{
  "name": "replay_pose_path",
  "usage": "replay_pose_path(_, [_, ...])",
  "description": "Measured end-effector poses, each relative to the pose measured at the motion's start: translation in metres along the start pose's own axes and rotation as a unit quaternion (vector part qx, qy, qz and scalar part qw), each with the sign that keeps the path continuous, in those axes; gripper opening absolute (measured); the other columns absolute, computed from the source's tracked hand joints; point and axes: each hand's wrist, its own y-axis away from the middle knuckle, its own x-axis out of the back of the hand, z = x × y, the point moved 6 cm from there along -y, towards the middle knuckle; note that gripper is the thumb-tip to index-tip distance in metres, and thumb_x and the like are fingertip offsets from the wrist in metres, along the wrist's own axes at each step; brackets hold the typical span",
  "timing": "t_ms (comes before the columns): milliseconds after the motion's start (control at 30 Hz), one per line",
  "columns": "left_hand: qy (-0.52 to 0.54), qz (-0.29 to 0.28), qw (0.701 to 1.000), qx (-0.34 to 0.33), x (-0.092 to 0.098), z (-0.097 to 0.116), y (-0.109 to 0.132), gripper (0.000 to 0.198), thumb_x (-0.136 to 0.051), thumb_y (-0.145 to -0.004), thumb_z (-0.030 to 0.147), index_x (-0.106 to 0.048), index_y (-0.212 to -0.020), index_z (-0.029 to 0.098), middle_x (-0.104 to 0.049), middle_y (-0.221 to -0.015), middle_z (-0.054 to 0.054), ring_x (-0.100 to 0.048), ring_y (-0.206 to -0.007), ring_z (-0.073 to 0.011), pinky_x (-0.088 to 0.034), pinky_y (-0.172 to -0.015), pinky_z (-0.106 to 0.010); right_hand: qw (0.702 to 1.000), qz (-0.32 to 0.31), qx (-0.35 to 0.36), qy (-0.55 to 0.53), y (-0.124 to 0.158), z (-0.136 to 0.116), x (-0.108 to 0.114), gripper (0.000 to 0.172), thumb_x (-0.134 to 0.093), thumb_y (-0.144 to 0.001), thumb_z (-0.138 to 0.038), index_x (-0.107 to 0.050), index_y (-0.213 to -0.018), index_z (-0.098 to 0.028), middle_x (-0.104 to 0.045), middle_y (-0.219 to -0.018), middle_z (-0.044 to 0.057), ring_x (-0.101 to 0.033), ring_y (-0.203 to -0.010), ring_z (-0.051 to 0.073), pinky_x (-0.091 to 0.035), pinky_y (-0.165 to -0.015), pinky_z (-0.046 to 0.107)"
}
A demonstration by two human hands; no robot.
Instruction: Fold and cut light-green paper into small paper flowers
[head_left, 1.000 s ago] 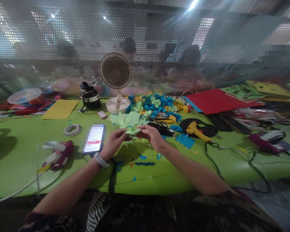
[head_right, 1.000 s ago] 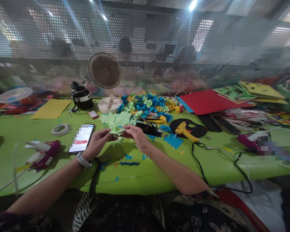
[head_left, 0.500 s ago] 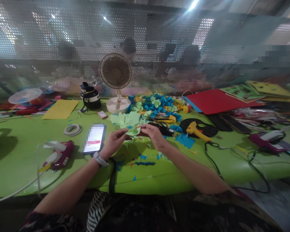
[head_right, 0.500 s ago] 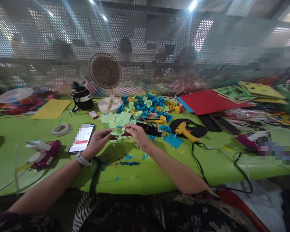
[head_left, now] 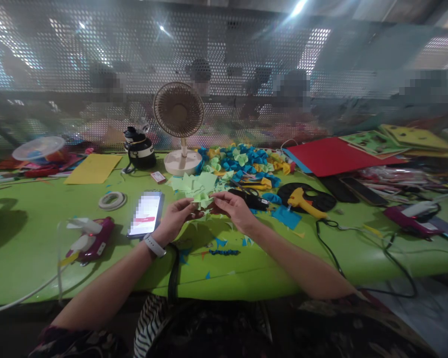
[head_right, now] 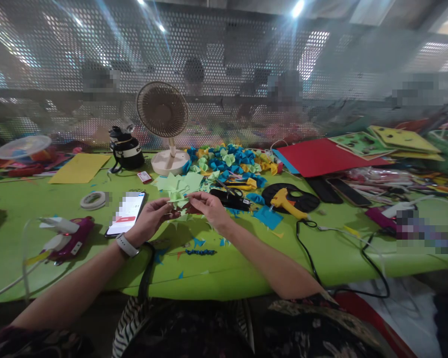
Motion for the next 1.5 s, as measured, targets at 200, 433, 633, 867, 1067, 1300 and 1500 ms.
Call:
replay_pose_path(200, [-0.056,-0.004,0.997,-0.051,-0.005,0.01,0.004,0.041,-0.084,-0.061,0.043,-0.074,-0.087,0.013,-0.076,-0.079,-0.005,-0.071,-0.07,-0.0172,-0.059,-0.078,-0.035,1.0,0.006,-0.011,0.005,0.001,0.002,0.0,0.024,-0.076,-0.067,-0.029,-0.071,-0.089,-0.02,-0.071,-0.077,-0.001,-0.067,-0.069,0.012,-0.056,-0.08,0.031])
replay_pose_path(433, [-0.186,-0.046,0.972,-0.134,-0.009,0.013,0.005,0.032,-0.072,-0.076,0.039,-0.075,-0.098,0.015,-0.077,-0.092,-0.007,-0.071,-0.081,-0.0207,-0.058,-0.081,-0.035,0.987,-0.025,0.025,0.154,-0.004,0.004,0.005,0.025,-0.067,-0.076,-0.031,-0.069,-0.098,-0.019,-0.07,-0.08,0.001,-0.065,-0.073,0.016,-0.053,-0.078,0.033])
replay_pose_path(633, [-0.344,-0.033,0.912,-0.22,-0.007,0.022,0.008,0.024,-0.065,-0.078,0.023,-0.076,-0.098,0.017,-0.077,-0.092,-0.009,-0.069,-0.08,-0.0213,-0.055,-0.073,-0.03,0.9,-0.033,0.151,0.408,0.004,-0.013,0.0,0.018,-0.057,-0.084,-0.028,-0.071,-0.09,-0.019,-0.071,-0.089,0.005,-0.063,-0.083,0.02,-0.047,-0.077,0.032])
replay_pose_path(867, [-0.375,-0.041,0.894,-0.241,-0.011,0.028,0.011,0.025,-0.06,-0.075,0.015,-0.076,-0.093,0.019,-0.077,-0.088,-0.007,-0.069,-0.077,-0.0207,-0.053,-0.071,-0.028,0.88,-0.079,0.161,0.439,0.009,-0.014,-0.01,0.02,-0.05,-0.089,-0.026,-0.068,-0.095,-0.019,-0.071,-0.082,0.003,-0.063,-0.075,0.017,-0.044,-0.071,0.027])
replay_pose_path(1067, [-0.399,-0.036,0.878,-0.261,-0.014,0.028,0.016,0.025,-0.057,-0.079,0.016,-0.075,-0.096,0.019,-0.077,-0.093,-0.007,-0.069,-0.079,-0.0211,-0.053,-0.072,-0.029,0.873,-0.057,0.166,0.455,0.013,-0.014,-0.012,0.017,-0.049,-0.089,-0.024,-0.065,-0.094,-0.02,-0.069,-0.076,0.002,-0.061,-0.07,0.017,-0.042,-0.067,0.026])
replay_pose_path(1300, [-0.473,-0.021,0.824,-0.311,-0.017,0.022,0.024,0.023,-0.06,-0.079,0.018,-0.074,-0.097,0.022,-0.076,-0.089,-0.005,-0.068,-0.076,-0.0191,-0.051,-0.071,-0.027,0.867,-0.044,0.158,0.47,0.015,-0.007,-0.017,0.014,-0.049,-0.09,-0.024,-0.063,-0.086,-0.02,-0.068,-0.072,0.001,-0.059,-0.065,0.015,-0.039,-0.065,0.024])
replay_pose_path(1500, [-0.437,-0.023,0.852,-0.286,-0.021,0.021,0.026,0.017,-0.058,-0.084,0.022,-0.074,-0.09,0.02,-0.075,-0.082,-0.005,-0.066,-0.07,-0.0172,-0.049,-0.066,-0.024,0.885,-0.052,0.145,0.44,0.016,-0.007,-0.017,0.016,-0.047,-0.089,-0.019,-0.063,-0.087,-0.02,-0.071,-0.076,0.002,-0.065,-0.07,0.016,-0.042,-0.067,0.025])
